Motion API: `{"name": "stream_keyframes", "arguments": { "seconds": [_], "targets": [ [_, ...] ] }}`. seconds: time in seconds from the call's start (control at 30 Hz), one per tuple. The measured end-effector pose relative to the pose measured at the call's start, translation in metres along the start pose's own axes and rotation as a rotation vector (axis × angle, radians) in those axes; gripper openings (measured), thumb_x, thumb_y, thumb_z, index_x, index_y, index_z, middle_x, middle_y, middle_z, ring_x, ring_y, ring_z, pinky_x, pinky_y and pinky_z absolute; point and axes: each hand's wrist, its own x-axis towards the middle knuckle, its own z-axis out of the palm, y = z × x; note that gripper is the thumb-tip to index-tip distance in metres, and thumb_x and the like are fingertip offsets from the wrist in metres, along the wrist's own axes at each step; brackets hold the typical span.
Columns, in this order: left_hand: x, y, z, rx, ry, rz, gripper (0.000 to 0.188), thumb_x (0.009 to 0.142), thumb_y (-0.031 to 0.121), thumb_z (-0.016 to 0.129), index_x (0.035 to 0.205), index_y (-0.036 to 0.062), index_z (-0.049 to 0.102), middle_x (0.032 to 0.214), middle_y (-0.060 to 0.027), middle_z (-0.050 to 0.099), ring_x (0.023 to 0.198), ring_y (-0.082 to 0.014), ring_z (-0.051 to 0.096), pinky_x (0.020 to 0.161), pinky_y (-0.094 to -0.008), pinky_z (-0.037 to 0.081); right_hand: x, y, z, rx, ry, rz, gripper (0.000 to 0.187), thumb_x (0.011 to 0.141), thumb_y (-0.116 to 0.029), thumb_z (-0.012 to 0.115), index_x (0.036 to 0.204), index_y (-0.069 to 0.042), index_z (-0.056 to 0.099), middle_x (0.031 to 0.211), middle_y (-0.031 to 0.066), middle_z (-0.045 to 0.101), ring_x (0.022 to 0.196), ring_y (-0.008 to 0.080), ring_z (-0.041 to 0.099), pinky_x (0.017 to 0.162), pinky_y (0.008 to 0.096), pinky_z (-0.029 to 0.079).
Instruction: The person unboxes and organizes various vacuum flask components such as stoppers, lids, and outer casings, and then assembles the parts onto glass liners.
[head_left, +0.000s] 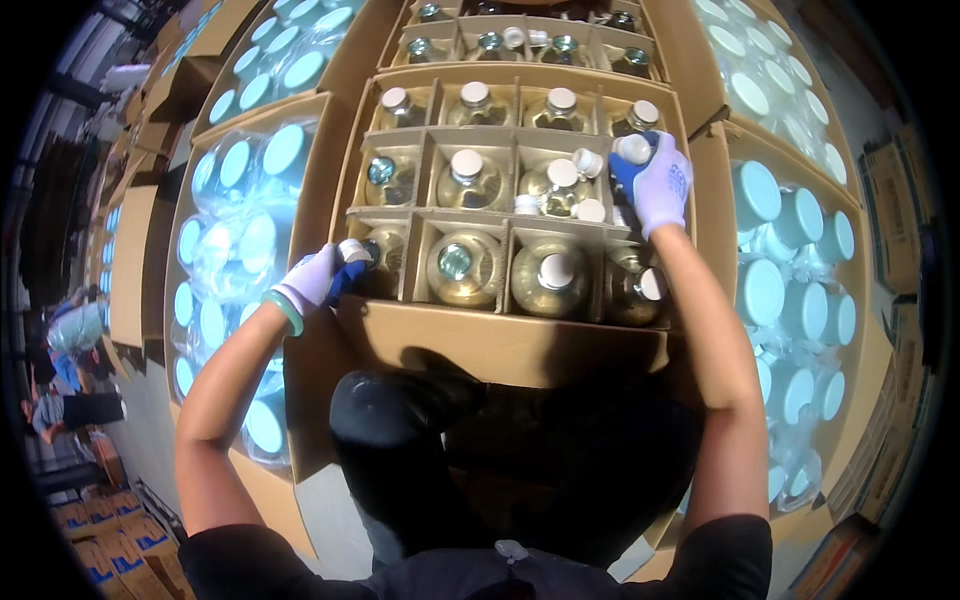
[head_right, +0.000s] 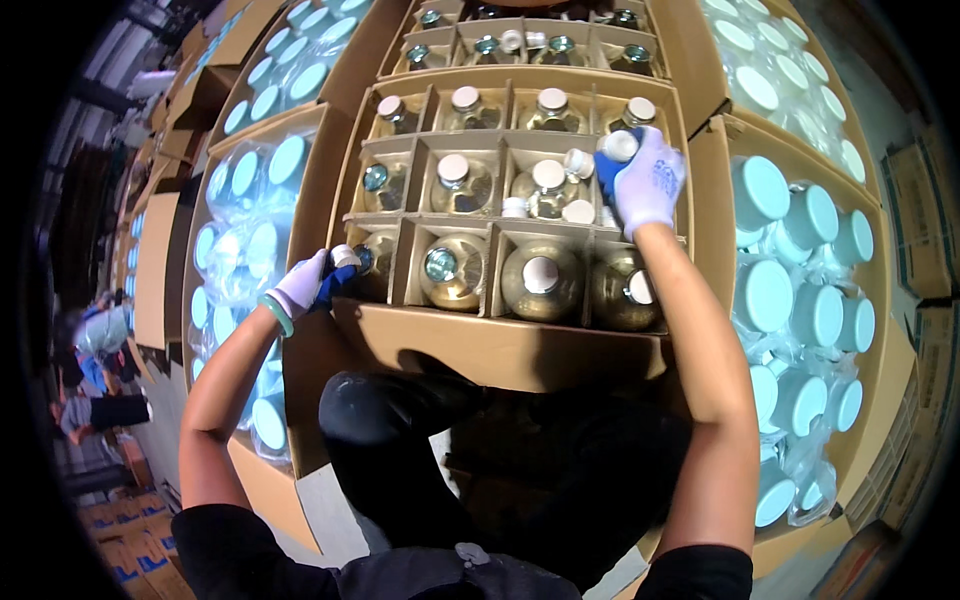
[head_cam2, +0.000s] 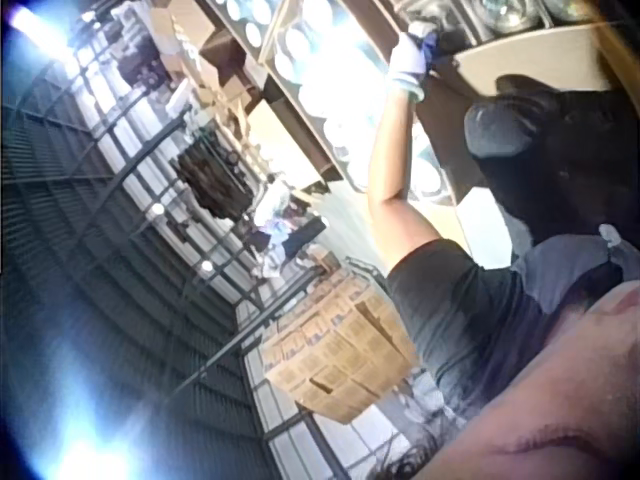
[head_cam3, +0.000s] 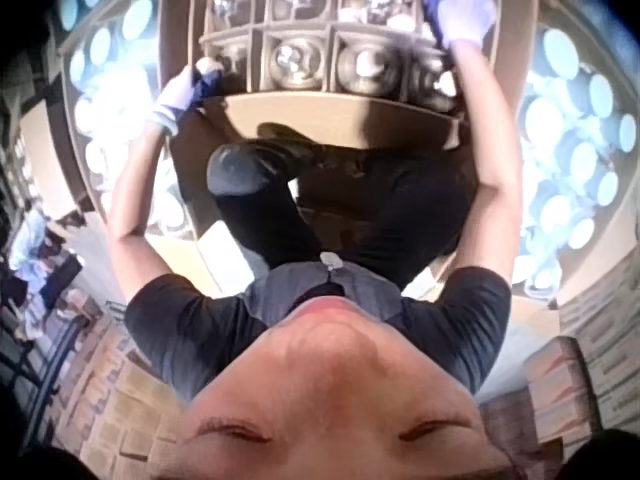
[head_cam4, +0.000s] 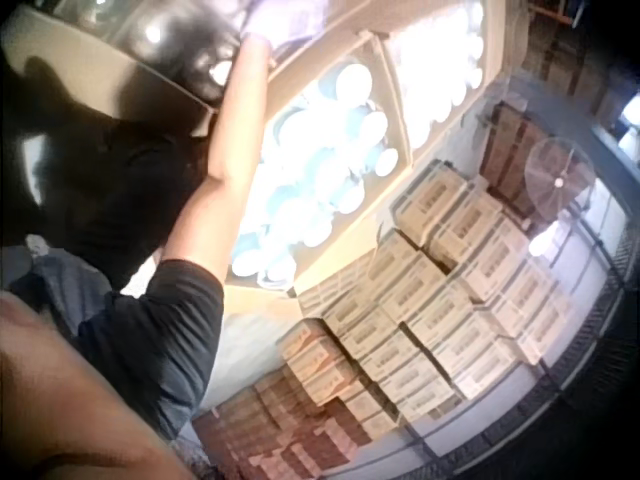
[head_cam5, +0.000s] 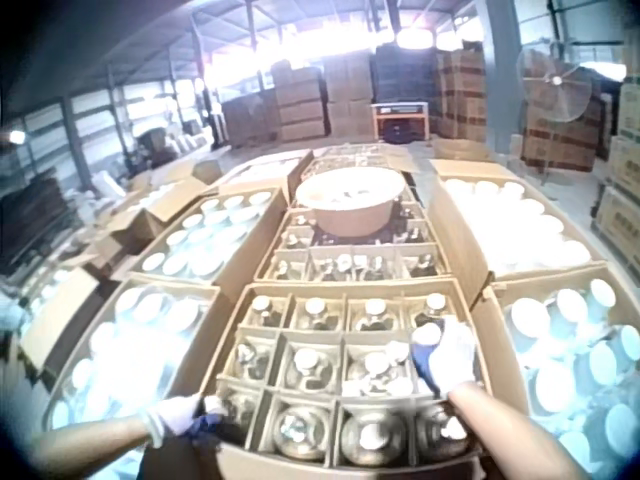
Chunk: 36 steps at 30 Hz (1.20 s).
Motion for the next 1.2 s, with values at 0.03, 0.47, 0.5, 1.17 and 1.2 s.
{"name": "stream_keyframes", "arguments": {
  "seconds": [0.03,0.47,0.5,1.17,1.2],
  "targets": [
    [-0.001,-0.013,0.005,-0.053,-0.034,-0.028,0.054,0.094,0.047,0.059,0.108,-0.0051,0.056,0.089,-0.021,0.069,0.079,-0.0349,0.069,0.073,-0.0421,0.052,-0.011,-0.014,0.004,0.251,-0.035,-0.087,0.053,0.073,-0.032,0.079,0.115,-0.008,0.059,0.102,0.0185,0.067,0.105,0.0354,0.062,0.094,0.0451,0.045],
    [0.042,-0.019,-0.014,-0.545,-0.656,-0.11,0.044,0.1,0.046,0.048,0.11,0.0043,0.06,0.095,-0.013,0.074,0.058,-0.0134,0.063,0.045,-0.024,0.045,-0.136,-0.173,0.092,-0.383,-0.779,-0.84,0.036,0.081,-0.022,0.056,0.11,-0.005,0.065,0.124,0.0149,0.054,0.122,0.0311,0.047,0.111,0.0539,0.024],
    [0.035,-0.011,-0.016,-0.628,-0.625,-0.24,0.047,0.099,0.048,0.05,0.111,0.004,0.062,0.096,-0.0115,0.074,0.057,-0.0125,0.06,0.047,-0.0236,0.046,-0.14,-0.178,0.091,-0.394,-0.82,-0.826,0.039,0.079,-0.021,0.057,0.115,-0.005,0.063,0.13,0.0165,0.051,0.125,0.0327,0.045,0.113,0.0542,0.023],
    [0.036,-0.005,0.003,-0.878,-0.388,-0.496,0.046,0.091,0.051,0.063,0.107,0.0079,0.066,0.085,-0.0088,0.069,0.067,-0.018,0.064,0.056,-0.0301,0.053,-0.002,-0.032,-0.012,-0.71,-0.445,-0.352,0.057,0.081,-0.058,0.063,0.106,-0.007,0.071,0.153,0.0251,0.03,0.145,0.0438,0.019,0.114,0.0622,0.014],
    [0.036,-0.004,0.006,-0.885,-0.37,-0.492,0.047,0.09,0.05,0.065,0.105,0.0062,0.067,0.084,-0.0098,0.069,0.067,-0.019,0.065,0.056,-0.0307,0.053,0.001,-0.022,-0.003,-0.701,-0.404,-0.445,0.059,0.08,-0.059,0.064,0.108,-0.007,0.071,0.153,0.0262,0.03,0.145,0.0453,0.018,0.114,0.0611,0.016]
  ]
}}
